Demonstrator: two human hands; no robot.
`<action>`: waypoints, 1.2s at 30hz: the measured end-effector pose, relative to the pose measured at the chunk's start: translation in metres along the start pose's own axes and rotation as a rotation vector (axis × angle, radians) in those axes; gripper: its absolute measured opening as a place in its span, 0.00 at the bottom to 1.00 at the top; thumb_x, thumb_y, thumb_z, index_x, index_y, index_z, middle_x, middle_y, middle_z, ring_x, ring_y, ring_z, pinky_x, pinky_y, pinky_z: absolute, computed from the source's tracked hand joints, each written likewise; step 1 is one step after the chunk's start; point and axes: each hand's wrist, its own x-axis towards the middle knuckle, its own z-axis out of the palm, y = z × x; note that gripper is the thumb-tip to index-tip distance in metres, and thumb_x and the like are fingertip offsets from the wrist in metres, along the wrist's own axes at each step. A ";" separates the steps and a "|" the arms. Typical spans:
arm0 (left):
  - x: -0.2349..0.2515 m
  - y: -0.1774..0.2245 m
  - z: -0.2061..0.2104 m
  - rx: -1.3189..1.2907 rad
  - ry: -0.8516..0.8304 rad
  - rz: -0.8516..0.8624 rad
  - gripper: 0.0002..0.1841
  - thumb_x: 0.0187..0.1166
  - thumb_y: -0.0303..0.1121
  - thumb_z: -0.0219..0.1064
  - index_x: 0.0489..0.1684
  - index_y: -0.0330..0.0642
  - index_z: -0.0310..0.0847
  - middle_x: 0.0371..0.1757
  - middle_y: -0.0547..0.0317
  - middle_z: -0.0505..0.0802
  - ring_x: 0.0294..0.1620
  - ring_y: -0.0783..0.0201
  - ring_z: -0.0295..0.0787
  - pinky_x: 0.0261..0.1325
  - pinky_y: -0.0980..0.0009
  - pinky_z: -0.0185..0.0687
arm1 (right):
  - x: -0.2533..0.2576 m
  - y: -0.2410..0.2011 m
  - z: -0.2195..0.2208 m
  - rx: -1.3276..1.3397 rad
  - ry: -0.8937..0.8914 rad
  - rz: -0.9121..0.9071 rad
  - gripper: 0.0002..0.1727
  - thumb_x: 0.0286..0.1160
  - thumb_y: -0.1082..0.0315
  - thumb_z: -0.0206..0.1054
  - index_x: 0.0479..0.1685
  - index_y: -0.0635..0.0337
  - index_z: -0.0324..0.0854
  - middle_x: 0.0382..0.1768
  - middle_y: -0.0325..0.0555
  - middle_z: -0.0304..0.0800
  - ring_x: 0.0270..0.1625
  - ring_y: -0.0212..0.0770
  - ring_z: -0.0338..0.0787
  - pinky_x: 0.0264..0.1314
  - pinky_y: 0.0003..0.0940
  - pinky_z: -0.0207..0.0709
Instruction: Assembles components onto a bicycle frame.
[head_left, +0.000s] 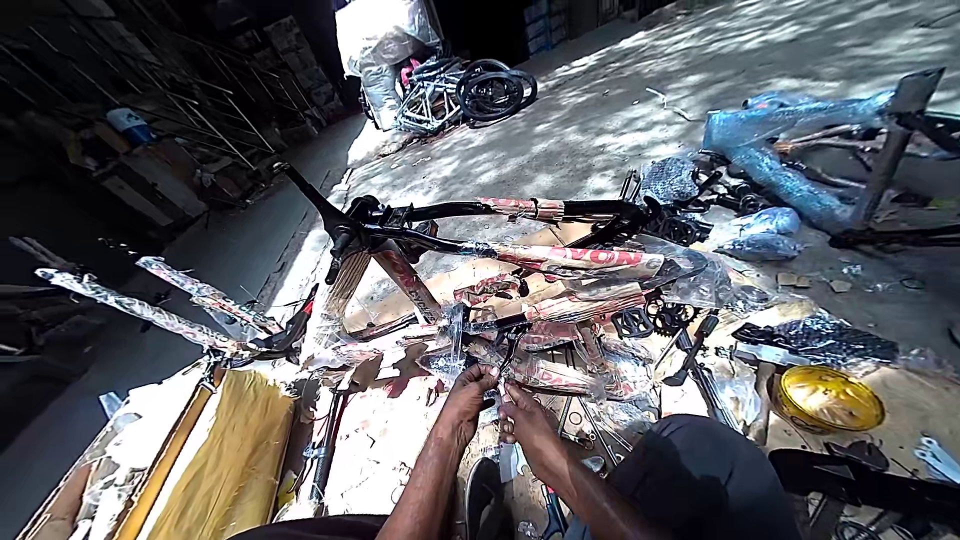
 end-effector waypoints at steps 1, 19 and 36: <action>-0.001 -0.001 0.000 -0.013 -0.008 -0.007 0.04 0.85 0.30 0.66 0.42 0.39 0.83 0.41 0.53 0.87 0.43 0.57 0.84 0.50 0.56 0.84 | -0.002 0.005 0.004 0.054 -0.001 -0.033 0.23 0.93 0.70 0.49 0.84 0.63 0.64 0.33 0.40 0.74 0.25 0.33 0.75 0.28 0.28 0.73; 0.000 0.001 0.002 -0.002 0.009 -0.032 0.04 0.84 0.28 0.66 0.44 0.37 0.81 0.43 0.51 0.86 0.44 0.57 0.84 0.50 0.56 0.84 | 0.012 -0.006 -0.007 0.062 -0.011 0.040 0.19 0.94 0.71 0.48 0.77 0.64 0.68 0.30 0.39 0.75 0.22 0.31 0.74 0.23 0.25 0.70; 0.002 -0.006 0.005 0.024 0.025 0.013 0.06 0.82 0.31 0.68 0.46 0.38 0.80 0.44 0.52 0.85 0.45 0.57 0.82 0.48 0.55 0.80 | 0.029 -0.059 -0.037 -0.432 -0.264 0.159 0.10 0.91 0.64 0.54 0.49 0.54 0.81 0.19 0.35 0.71 0.12 0.29 0.64 0.12 0.23 0.58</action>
